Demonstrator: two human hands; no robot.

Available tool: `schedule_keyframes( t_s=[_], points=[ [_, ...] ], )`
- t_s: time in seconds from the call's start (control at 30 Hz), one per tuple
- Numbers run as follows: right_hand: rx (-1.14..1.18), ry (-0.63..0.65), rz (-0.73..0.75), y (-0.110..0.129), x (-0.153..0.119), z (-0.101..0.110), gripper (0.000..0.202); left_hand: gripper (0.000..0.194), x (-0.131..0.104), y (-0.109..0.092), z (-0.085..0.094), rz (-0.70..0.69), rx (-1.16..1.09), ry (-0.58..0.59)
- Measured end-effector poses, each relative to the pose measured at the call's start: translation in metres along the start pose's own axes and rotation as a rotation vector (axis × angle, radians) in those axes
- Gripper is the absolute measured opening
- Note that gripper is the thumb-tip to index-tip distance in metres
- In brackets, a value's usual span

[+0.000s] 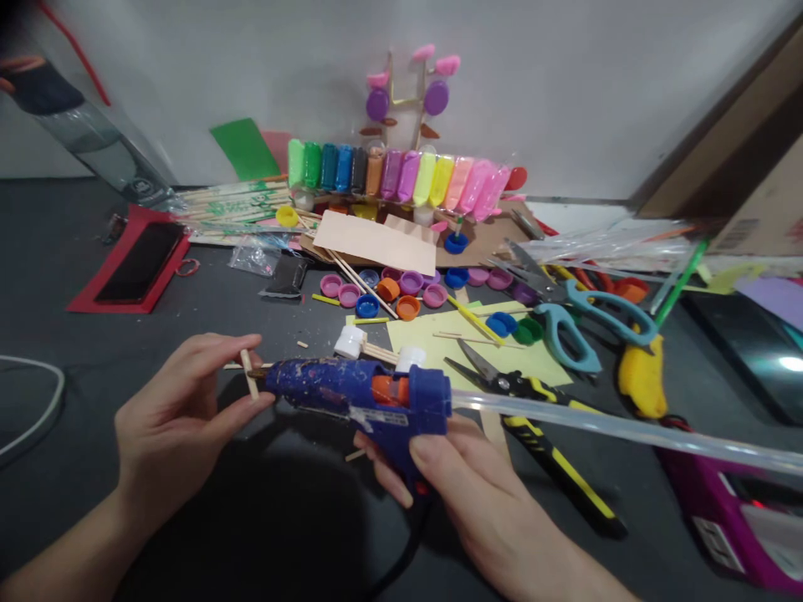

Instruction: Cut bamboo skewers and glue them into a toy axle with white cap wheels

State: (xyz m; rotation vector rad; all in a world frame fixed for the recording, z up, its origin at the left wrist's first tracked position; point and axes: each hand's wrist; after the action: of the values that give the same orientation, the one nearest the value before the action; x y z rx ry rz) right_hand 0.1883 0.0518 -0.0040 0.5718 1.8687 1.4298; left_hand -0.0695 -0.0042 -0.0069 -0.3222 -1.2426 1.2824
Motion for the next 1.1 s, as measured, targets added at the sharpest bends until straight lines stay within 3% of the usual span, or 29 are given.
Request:
schedule_keyframes(
  t_s=[1.1],
  points=[
    [-0.055, 0.046, 0.006, 0.0055, 0.0015, -0.0018, 0.051, 0.049, 0.0034, 0.0009, -0.0001, 0.043, -0.031, -0.050]
  ],
)
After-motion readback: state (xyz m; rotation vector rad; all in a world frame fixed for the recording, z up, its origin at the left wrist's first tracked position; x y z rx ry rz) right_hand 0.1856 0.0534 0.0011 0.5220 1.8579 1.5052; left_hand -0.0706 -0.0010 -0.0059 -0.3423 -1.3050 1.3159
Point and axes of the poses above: each hand's wrist, its own x-axis towards the middle knuckle, its own z-axis out of the back of the hand, y = z × x, and after that the axes turned 5 degrees about -x, right-handed
